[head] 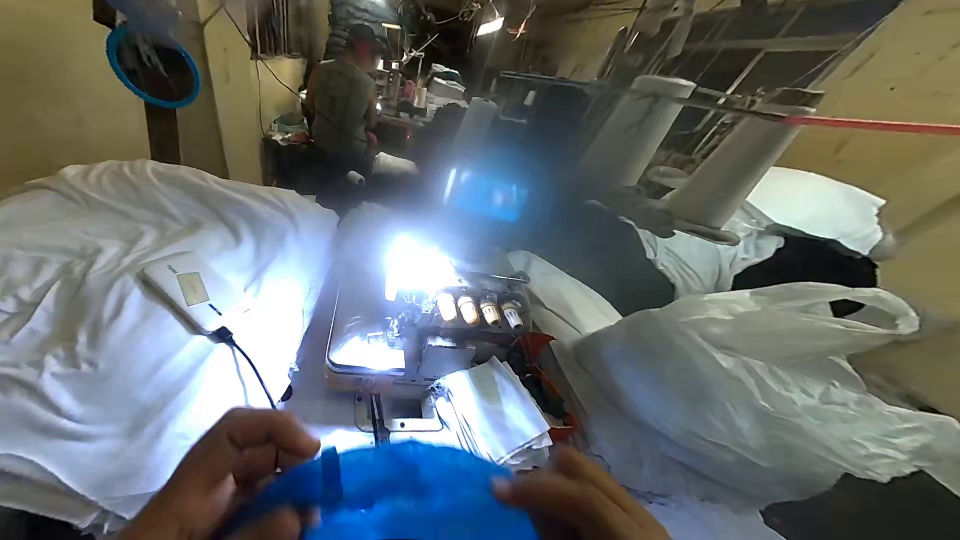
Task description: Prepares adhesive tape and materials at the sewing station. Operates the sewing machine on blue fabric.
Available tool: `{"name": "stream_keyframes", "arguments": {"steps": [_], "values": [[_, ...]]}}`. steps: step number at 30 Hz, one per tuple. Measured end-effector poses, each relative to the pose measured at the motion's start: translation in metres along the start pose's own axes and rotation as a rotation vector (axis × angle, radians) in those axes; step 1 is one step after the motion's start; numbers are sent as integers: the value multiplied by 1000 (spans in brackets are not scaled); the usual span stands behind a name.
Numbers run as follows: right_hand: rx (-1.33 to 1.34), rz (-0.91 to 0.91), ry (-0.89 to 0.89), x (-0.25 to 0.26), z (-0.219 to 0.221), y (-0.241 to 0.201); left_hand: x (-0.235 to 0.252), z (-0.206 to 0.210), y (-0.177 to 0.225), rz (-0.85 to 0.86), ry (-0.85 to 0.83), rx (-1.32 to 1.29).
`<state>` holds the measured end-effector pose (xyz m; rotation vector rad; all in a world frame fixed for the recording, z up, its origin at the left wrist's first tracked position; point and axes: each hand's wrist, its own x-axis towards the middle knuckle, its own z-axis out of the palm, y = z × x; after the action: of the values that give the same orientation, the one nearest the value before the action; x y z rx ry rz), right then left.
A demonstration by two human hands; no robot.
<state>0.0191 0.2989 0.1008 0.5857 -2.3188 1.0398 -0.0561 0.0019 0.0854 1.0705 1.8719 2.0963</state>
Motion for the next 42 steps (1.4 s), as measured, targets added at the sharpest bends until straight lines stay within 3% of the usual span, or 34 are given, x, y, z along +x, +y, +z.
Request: {"name": "stream_keyframes", "arguments": {"steps": [4, 8, 11, 14, 19, 22, 29, 34, 38, 42], "values": [[-112, 181, -24, 21, 49, 63, 54, -27, -68, 57, 116, 429], [-192, 283, -73, 26, 76, 101, 81, -33, -113, -162, 121, 681], [-163, 432, -161, 31, 80, 107, 91, -28, -131, -201, 144, 849], [-292, 471, -171, 38, 87, 115, 101, -18, -133, -251, 158, 978], [-490, 354, -28, 53, 96, 132, 112, -23, -118, -352, -62, 1013], [-611, 309, 27, 58, 105, 139, 118, -25, -131, -284, 16, 1042], [-689, 350, -15, 63, 110, 129, 134, -15, -124, -359, 35, 1179], [-857, 123, 253, 62, 127, 157, 154, -7, -139, -313, 165, 1291], [-890, 147, 280, 63, 135, 164, 157, -8, -150, -166, 239, 1326], [-640, 79, 274, 41, 110, 140, 104, -2, -144, 255, 256, 1354]]}}
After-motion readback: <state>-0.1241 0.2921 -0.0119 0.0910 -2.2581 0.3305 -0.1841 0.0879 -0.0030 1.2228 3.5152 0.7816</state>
